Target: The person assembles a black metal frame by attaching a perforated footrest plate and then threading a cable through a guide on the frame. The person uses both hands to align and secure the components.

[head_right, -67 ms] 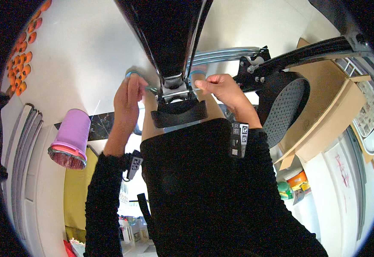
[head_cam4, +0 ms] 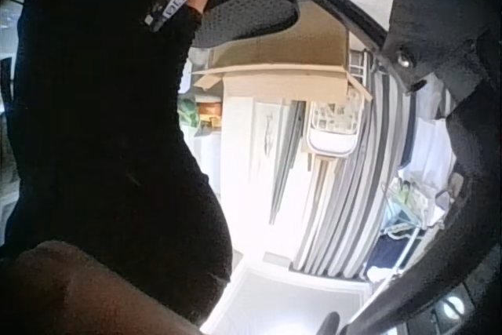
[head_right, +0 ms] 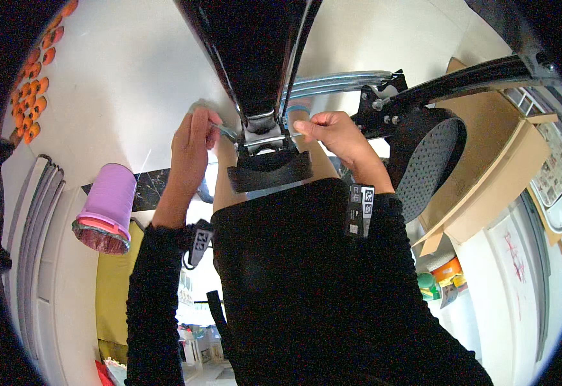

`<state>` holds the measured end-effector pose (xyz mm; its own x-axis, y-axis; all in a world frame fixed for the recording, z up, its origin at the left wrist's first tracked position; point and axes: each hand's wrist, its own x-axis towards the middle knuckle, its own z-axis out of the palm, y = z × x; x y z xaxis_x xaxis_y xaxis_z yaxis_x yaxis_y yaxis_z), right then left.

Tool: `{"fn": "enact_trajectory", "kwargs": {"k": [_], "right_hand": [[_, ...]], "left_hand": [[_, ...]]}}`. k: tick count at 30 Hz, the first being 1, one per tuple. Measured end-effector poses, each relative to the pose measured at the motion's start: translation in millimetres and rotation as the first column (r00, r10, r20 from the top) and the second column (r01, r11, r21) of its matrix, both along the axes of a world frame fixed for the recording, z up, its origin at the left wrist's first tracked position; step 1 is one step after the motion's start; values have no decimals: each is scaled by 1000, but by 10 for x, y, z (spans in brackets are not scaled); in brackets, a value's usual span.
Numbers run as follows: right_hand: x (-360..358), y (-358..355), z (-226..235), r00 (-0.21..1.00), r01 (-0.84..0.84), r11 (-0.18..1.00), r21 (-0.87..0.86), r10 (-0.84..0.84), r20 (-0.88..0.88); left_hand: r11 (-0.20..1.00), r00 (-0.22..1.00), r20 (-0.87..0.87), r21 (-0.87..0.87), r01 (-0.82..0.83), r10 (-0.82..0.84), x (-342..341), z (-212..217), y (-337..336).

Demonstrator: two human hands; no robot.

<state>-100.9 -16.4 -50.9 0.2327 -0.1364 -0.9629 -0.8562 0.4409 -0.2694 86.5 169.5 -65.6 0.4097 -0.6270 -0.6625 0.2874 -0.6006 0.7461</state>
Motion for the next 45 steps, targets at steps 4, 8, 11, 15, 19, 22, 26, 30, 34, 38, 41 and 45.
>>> {"fn": "enact_trajectory", "kwargs": {"k": [4, 8, 11, 15, 19, 22, 26, 30, 34, 38, 41, 45], "right_hand": [[14, 1, -6, 1000, -4, 1000, -10, 4, -6], [20, -2, -4, 1000, -8, 1000, -11, 8, -18], [10, -8, -2, 1000, -5, 1000, 1, 5, -28], [2, -1, -15, 1000, 9, 1000, 3, -9, -17], [-2, 3, -18, 1000, 12, 1000, -4, -12, -10], [4, 6, -21, 1000, 12, 1000, -7, -12, -14], [-5, -3, -18, 1000, -2, 1000, -8, 2, -23], [-8, 2, -34, 1000, -7, 1000, -11, 7, -13], [-4, 11, -34, 1000, 10, 1000, -20, -10, -15], [9, -3, -10, 1000, 20, 1000, 7, -20, -20], [25, -5, 3, 999, 17, 1000, 7, -16, -27], [31, -9, 17, 1000, -4, 1000, -10, 3, -30]], "left_hand": [[901, 873, 353, -147, 407, -337, 119, -320, -70], [947, 951, -11, -100, 307, -309, 111, -377, -79], [973, 755, -655, 192, 127, 31, 93, -370, -107], [946, 603, -785, 286, 152, 140, 69, -417, -154], [934, 537, -824, 314, 172, 178, 67, -438, -146], [940, 544, -813, 320, 117, 209, 26, -407, -121], [938, 544, -802, 337, 75, 245, -12, -388, -108], [930, 556, -792, 357, 88, 251, -20, -394, -131], [939, 784, -617, 225, 261, -70, -40, -378, -153], [911, 799, -593, 268, 312, -99, -82, -406, -141], [884, 830, -506, 244, 397, -233, -137, -479, -119], [903, 857, -362, 84, 422, -367, -161, -530, -59]]}}
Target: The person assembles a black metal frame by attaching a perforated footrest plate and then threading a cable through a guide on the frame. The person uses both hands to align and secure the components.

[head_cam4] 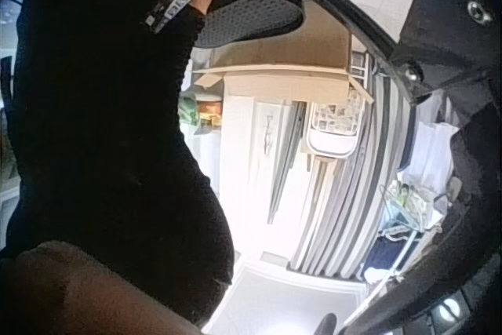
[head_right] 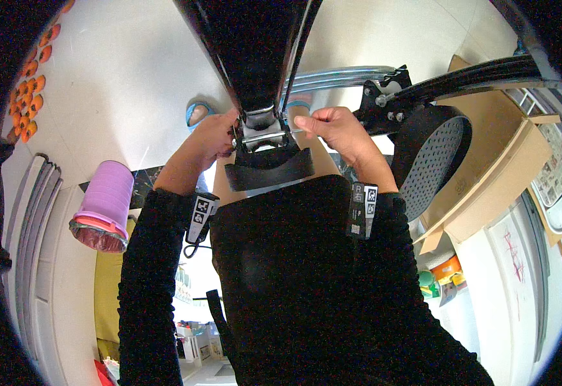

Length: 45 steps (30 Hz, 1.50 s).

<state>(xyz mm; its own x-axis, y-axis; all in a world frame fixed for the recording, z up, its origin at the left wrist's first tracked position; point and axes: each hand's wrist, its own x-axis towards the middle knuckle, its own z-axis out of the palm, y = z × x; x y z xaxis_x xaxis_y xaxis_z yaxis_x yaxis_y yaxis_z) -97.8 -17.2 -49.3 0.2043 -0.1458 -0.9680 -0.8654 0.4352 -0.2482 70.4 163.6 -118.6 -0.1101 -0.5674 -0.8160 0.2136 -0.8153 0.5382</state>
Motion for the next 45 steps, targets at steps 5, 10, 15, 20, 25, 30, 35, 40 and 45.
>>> {"fn": "enact_trajectory", "kwargs": {"k": [5, 10, 15, 20, 25, 30, 35, 40, 45], "right_hand": [[-5, 2, -10, 1000, 8, 1000, 2, -8, 3], [1, 8, -12, 1000, 19, 1000, 3, -19, -8], [7, 11, -16, 1000, 11, 1000, -2, -11, -1], [14, 9, -2, 1000, -2, 1000, -18, 2, -18], [39, -23, 31, 998, -12, 1000, 28, 14, -53], [32, -33, 35, 995, -17, 999, 41, 21, -92], [19, 11, -12, 999, 35, 999, 0, -35, -22], [17, 1, -3, 999, 25, 1000, 2, -25, -33], [21, -4, 8, 1000, 20, 1000, 8, -20, -24]], "left_hand": [[824, 814, -324, 483, -296, 482, 53, 39, -28], [831, 820, -359, 508, -229, 445, 142, 40, -100], [809, 792, -341, 507, -299, 507, 95, 54, -98], [797, 806, -315, 532, -288, 501, 94, 64, -100], [806, 814, -323, 527, -269, 483, 114, 46, -112], [829, 836, -305, 486, -275, 456, 127, 55, -127], [959, 954, -245, 262, -107, 174, 116, -8, -115], [973, 988, -1, -173, 150, -152, 69, -339, -10], [725, 881, 456, -565, 394, -124, 27, -574, 124]]}}
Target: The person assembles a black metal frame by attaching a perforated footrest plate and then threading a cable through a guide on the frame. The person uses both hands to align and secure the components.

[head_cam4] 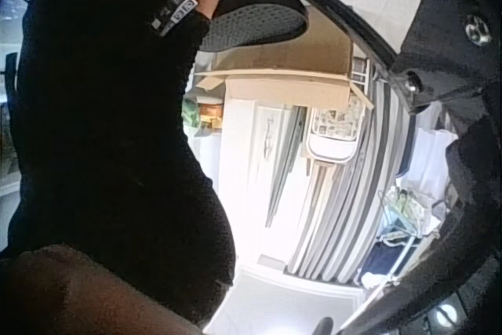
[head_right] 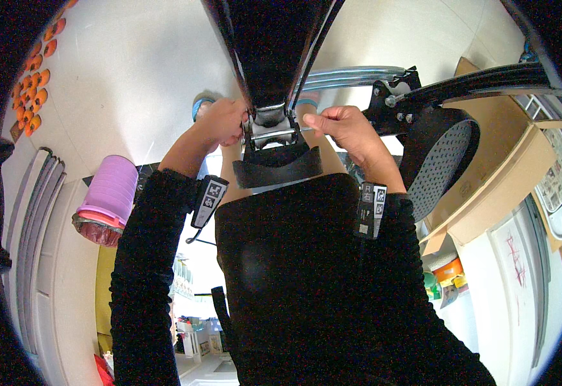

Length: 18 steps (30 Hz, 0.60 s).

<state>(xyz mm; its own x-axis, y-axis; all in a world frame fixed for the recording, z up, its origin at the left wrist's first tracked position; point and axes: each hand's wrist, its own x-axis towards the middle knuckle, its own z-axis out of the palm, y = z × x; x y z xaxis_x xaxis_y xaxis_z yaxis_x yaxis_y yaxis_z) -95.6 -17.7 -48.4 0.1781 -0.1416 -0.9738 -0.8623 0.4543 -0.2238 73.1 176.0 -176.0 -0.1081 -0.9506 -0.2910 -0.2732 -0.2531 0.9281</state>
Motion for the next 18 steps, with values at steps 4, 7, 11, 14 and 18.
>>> {"fn": "enact_trajectory", "kwargs": {"k": [4, 7, 11, 14, 18], "right_hand": [[5, 4, -6, 1000, 1, 1000, 3, -1, -12], [3, 4, -1, 1000, 6, 1000, 1, -6, -21], [1, 8, 1, 1000, 9, 1000, -3, -9, -14], [1, 8, -5, 1000, 12, 1000, 1, -12, -20], [11, 3, 1, 1000, -7, 1000, -5, 7, -28]], "left_hand": [[997, 998, -52, 67, 30, -27, 5, 48, -34], [939, 991, 53, 329, 100, -124, -5, 128, -128], [992, 927, 356, -3, 124, -115, 54, 245, -197], [892, 960, 197, 443, 96, -201, 1, 353, -265], [864, 953, 170, 484, 139, -249, 14, 409, -277]]}}
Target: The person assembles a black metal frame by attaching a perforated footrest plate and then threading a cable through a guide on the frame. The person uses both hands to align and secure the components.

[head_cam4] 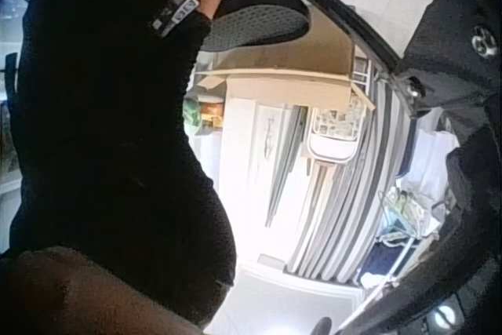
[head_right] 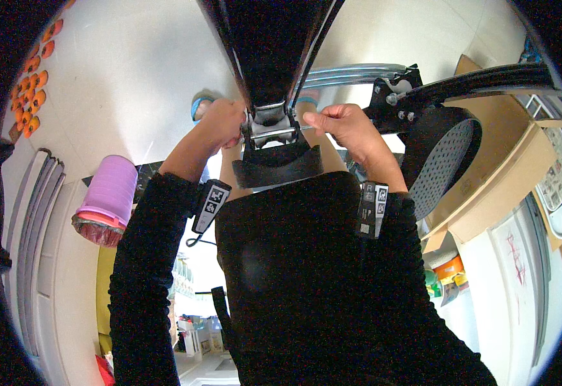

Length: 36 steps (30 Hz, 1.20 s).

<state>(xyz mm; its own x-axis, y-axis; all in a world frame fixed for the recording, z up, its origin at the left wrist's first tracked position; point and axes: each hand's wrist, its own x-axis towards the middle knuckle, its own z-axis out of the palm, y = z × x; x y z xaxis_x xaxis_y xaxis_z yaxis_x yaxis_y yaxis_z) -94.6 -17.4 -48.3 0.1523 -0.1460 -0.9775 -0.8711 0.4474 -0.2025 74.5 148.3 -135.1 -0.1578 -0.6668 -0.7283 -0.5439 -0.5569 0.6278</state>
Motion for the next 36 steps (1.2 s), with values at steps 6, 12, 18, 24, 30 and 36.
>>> {"fn": "enact_trajectory", "kwargs": {"k": [6, 12, 18, 24, 30, 36], "right_hand": [[12, -1, 15, 1000, -8, 1000, -7, 8, 21], [-15, -10, 7, 1000, 1, 1000, 18, -1, 22], [-46, 2, 19, 994, -48, 999, -5, 48, 96], [-37, 2, 4, 998, -6, 1000, 16, 5, 69], [-12, -4, 14, 996, -4, 999, 36, 0, 91], [-31, -13, 0, 997, -30, 999, 22, 29, 74]], "left_hand": [[951, 971, -63, -197, -239, 231, -17, 19, 92], [385, 306, -242, 693, -610, 921, 25, 290, 65], [244, 178, -175, 810, -533, 968, 18, 330, 38], [199, 87, -180, 854, -481, 980, -21, 241, 122], [136, 100, -98, 843, -520, 990, -66, 313, 116], [85, 149, -28, 918, -388, 988, -30, 325, 71]]}}
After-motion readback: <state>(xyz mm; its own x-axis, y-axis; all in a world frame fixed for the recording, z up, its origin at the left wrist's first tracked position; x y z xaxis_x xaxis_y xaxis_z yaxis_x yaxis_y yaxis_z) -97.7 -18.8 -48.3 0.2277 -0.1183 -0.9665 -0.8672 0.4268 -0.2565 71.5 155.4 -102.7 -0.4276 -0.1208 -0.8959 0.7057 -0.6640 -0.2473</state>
